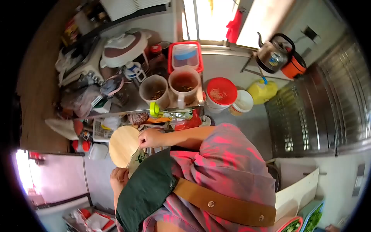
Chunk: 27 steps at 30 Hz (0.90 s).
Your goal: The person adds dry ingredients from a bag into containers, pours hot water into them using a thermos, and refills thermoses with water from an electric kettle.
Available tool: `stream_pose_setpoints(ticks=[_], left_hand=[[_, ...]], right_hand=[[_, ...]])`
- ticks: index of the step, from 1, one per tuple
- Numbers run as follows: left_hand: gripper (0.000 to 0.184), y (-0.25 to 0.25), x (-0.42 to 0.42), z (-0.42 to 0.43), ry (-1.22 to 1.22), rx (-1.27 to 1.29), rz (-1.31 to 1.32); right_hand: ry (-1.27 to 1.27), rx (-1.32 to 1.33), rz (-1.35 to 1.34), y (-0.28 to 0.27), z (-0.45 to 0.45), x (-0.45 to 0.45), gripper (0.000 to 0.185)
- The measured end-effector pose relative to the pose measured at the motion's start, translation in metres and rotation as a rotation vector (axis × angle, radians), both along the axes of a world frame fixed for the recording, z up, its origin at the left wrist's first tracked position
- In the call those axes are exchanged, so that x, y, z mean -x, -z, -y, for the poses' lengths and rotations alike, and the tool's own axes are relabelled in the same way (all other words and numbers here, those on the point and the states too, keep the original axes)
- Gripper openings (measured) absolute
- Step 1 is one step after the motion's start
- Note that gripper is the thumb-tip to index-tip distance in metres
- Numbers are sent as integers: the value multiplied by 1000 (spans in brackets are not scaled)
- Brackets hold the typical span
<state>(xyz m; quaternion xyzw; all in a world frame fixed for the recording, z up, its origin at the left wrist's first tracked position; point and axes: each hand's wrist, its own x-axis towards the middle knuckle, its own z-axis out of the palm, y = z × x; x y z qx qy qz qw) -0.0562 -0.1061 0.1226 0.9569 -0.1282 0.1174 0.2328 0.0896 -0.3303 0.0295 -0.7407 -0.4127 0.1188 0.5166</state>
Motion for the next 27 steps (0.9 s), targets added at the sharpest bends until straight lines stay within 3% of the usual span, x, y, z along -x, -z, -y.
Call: stream_pose_setpoints(ticks=[3,4,5,7,9,11,12,13,15,16,17,19,21,23,24,25,27], left_hand=[[11,-20,-2,0,39,89,-91],[11,-15,-6,-2,40,261,-113],[10,-18,-8,-2,49,274,-192],[9,-29,-18,5,60,300,-358],[7,-24,-32,9,155,84,-276],[14,-17,-43,6,130,5,-63],[22,-20,-42,4,42,-40,-8],[27,-17,-40,-5,-28,-4,3],[26,-1,-31,-27,-175,107,-17],[26,9,-24,-38,-242,177,-74],[25,20,-14,-48,-294,214,-159],[24,43,7,-65,-356,295,-320],[23,78,35,-78,-261,250,-256],[26,88,53,-70,-342,320,-404],[28,135,75,-91,-374,445,-460],[30,137,81,-93,-403,520,-628],[29,136,81,-80,-408,524,-776]], right_hand=[[-32,109,-568,-22,15,11,56],[-141,66,-517,12,12,9,88],[-295,59,-295,38,5,7,96],[-262,-3,-349,47,-8,18,83],[-212,305,-407,48,-22,21,61],[52,-3,-310,75,-17,33,38],[76,-121,-246,98,-5,32,35],[138,221,-708,99,19,29,33],[385,240,-1028,93,61,36,41],[438,193,-1356,112,77,36,51],[374,335,-1564,160,93,25,57],[416,177,-1594,185,92,19,58],[374,10,-1622,217,71,4,55],[412,-85,-1474,214,55,-20,52],[588,-245,-1414,284,45,-35,44],[813,-81,-1391,239,33,-53,32],[707,6,-1325,221,43,-81,30]])
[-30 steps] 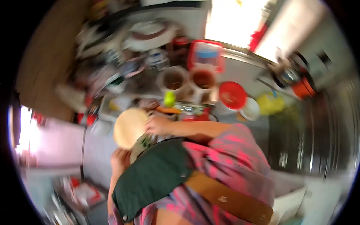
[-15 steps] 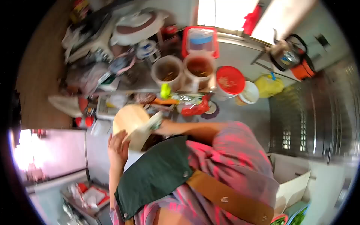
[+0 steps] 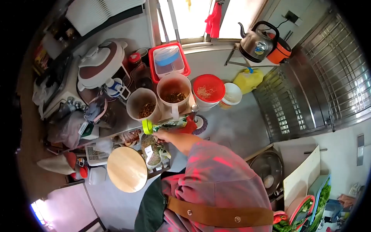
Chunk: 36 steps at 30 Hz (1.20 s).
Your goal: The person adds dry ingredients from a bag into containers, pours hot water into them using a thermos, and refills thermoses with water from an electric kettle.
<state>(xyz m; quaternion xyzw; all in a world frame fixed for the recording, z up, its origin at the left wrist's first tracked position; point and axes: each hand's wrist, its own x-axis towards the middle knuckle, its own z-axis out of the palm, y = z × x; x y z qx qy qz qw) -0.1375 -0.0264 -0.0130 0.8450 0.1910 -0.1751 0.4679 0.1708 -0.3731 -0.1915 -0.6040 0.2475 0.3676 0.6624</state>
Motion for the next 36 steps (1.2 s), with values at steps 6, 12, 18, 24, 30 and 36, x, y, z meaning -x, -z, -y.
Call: stream_pose_setpoints(ticks=[6,12,18,24,30,36], left_hand=[[29,6,-14,24,42,28,-117],[28,7,-26,33,107,64,-101],[27,-10,-4,27,67,81,-91],[24,19,30,10,-236,145,-325],[28,12,34,12,-251,160,-422],[29,14,53,5,-345,163,-430]], right_hand=[[384,-91,108,-59,12,14,27],[470,-539,-69,18,-46,12,22],[524,-702,-150,31,-114,-20,34],[619,-96,12,97,-153,-66,29],[443,179,118,90,-141,-102,34],[358,273,108,19,-108,-72,28]])
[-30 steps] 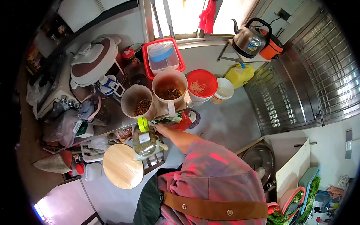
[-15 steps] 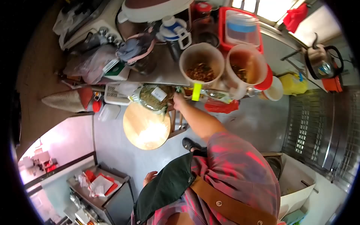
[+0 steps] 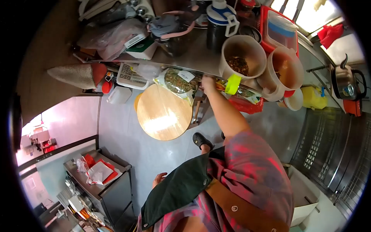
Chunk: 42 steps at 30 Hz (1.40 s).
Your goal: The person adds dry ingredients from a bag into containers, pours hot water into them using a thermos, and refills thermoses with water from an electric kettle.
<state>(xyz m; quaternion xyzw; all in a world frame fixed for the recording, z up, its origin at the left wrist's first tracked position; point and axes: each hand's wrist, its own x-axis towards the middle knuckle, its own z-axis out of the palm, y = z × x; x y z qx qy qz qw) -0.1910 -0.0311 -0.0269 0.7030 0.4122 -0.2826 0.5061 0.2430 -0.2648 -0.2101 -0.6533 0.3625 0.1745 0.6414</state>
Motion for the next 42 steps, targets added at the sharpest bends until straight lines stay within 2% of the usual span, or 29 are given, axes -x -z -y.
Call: stream_pose_setpoints(ticks=[2,3,6,7,10,11,13,16,18,19,20,21,22,23,24,25,26,27,28,29,30,31,32,33,34,35,37,40,42], left_hand=[[28,4,9,-3,-20,11,7],[28,4,11,-4,-37,26,12],[29,2,11,-6,-63,72,-33],[30,1,10,-7,-68,88,-57],[37,18,24,-18,10,22,-13],[40,21,29,-19,-53,56,-47],[45,2,14,-11,-177,126,-114],[48,10,8,-11,-13,28,-63],[46,6,-12,-6,134,-88,-3],[45,2,-21,-4,206,-152,31],[43,5,-31,-5,228,-103,94],[40,14,-42,-9,250,-52,158],[38,22,-55,-13,273,2,221],[31,21,-89,-3,424,-81,420],[29,19,-113,6,490,-125,533],[29,5,-136,22,520,-115,616],[29,-13,-158,39,550,-104,699],[28,-20,-176,55,545,-85,748],[28,-27,-194,75,545,-62,793],[30,-46,-208,102,522,-35,824],[42,-46,-219,122,531,5,881],[49,-52,-228,145,517,30,923],[56,-57,-236,169,498,58,962],[68,-54,-244,187,493,70,928],[72,-54,-249,209,446,96,973],[73,-51,-257,230,425,104,1005],[75,-33,-264,257,322,152,985],[74,-22,-272,291,394,-111,1051],[72,-28,-276,309,437,-324,1010]], right_hand=[[91,-98,5,-2,3,1,25],[287,12,19,-6,-9,-1,23],[743,-358,162,-21,-23,-20,27],[728,-529,151,36,-16,-41,31],[799,-745,270,41,-28,-53,28],[710,-773,323,50,-31,-50,27],[646,-765,186,46,-37,-41,27],[534,-895,68,57,-38,-17,25],[276,-730,56,40,-35,17,21],[109,-815,68,60,-29,37,20],[-65,-892,81,82,-23,59,20],[-104,-475,-95,-15,-2,104,20],[-310,-561,-52,-8,31,138,21],[-583,-429,-25,-51,93,187,20],[-624,-329,-155,-47,130,209,19],[-496,-303,-191,-73,165,230,16],[-510,-348,-137,-101,213,238,15],[-348,-124,-151,-126,251,246,13],[-239,37,-12,-123,302,250,11],[-177,259,274,-105,362,250,13],[-71,740,334,-96,414,240,16],[138,773,429,-135,444,228,30],[99,1141,439,-146,491,215,47],[79,1354,400,-179,521,199,57],[170,1381,343,-208,543,178,65],[207,1408,299,-213,580,153,75],[279,1418,261,-234,641,105,82],[274,1539,222,-261,719,55,85],[318,1530,208,-275,753,39,87]])
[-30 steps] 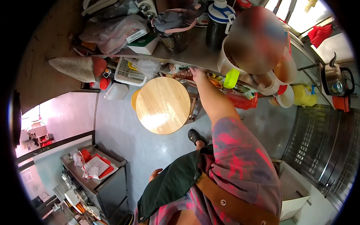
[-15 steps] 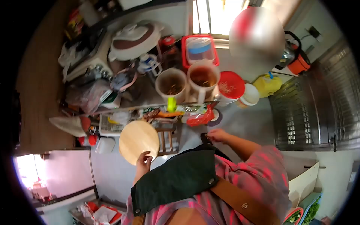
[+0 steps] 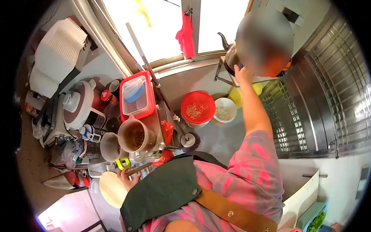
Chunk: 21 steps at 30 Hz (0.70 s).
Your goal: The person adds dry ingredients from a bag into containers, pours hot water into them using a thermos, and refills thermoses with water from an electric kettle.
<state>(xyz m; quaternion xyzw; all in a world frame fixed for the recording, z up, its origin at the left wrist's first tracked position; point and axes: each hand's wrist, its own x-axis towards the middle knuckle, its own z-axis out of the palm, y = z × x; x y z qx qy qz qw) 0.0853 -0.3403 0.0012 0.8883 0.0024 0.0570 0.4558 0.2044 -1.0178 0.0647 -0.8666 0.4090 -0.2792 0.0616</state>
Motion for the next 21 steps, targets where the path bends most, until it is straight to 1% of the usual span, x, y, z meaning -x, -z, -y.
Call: stream_pose_setpoints(ticks=[1,2,3,4,6,8,9,10,12,13,16,17,18,20,21], left_hand=[[72,0,-2,6,-5,-46,21],[71,-5,-1,14,-15,-93,40],[75,-6,-4,24,-22,-74,111],[80,-17,-8,36,-50,-104,120],[82,-31,-14,48,-47,-287,79],[82,-21,-13,53,-115,-272,-37],[85,-25,-16,59,-118,-265,-69],[84,-25,-17,65,-144,-205,-56],[81,-25,-21,71,-159,-258,-48],[68,-26,-21,74,-196,-237,-59],[56,-21,-25,80,-256,-195,-22],[44,-18,-25,81,-280,-199,0],[41,-21,-26,85,-291,-213,9],[37,-12,-28,81,-315,-126,-50],[35,-4,-28,78,-307,-93,-4]], right_hand=[[42,19,-27,3,21,-8,89],[30,36,-9,4,37,-12,89],[60,39,-107,6,49,-14,90],[76,43,-203,7,54,-15,92],[18,175,-174,20,65,-14,93],[39,180,-213,20,65,-13,92],[64,158,-278,9,55,-11,89],[99,139,-343,-2,48,-7,87],[94,154,-401,-4,49,-5,84],[78,129,-403,-5,51,-4,83],[61,179,-416,-12,46,-6,82],[-15,260,-309,-6,47,-9,78],[-95,274,-289,-12,35,-19,76],[-251,295,-249,-27,1,-38,72],[-484,406,33,-16,-6,-54,67]])
